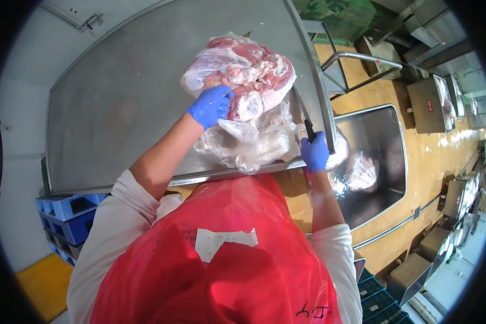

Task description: The person trims fat and connective tissue from a large piece of raw meat using a knife on a stainless steel table. They repeatedly cut and remove sections, placing the trimmed pieces into a metal bin nearby.

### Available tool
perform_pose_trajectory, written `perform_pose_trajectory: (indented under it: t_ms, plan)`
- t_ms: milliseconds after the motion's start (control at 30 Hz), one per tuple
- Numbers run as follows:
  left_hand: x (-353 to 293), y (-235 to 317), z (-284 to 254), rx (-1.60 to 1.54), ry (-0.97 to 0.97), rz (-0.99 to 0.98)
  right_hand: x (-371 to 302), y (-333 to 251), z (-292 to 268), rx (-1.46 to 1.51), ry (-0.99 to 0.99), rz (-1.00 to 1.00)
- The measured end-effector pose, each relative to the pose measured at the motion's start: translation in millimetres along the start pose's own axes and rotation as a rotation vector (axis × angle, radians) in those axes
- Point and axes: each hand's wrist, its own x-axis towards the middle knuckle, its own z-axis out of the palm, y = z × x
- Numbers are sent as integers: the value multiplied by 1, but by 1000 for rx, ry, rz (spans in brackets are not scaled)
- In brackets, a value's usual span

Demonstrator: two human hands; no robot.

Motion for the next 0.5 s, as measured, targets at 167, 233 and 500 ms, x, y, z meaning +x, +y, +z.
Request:
perform_pose_trajectory:
  t_ms: [167, 233, 500]
  plan:
    - [-8, -22, 7, 12, 55, 192, -105, -32, -58, 215, 300, -275]
    - [-2, -27, 5, 5, 81, 237, -134, -54, -76, 280, 240, -437]
    - [5, -30, 6, 104, 20, 311, -157, -130, -100, -168, 288, -662]
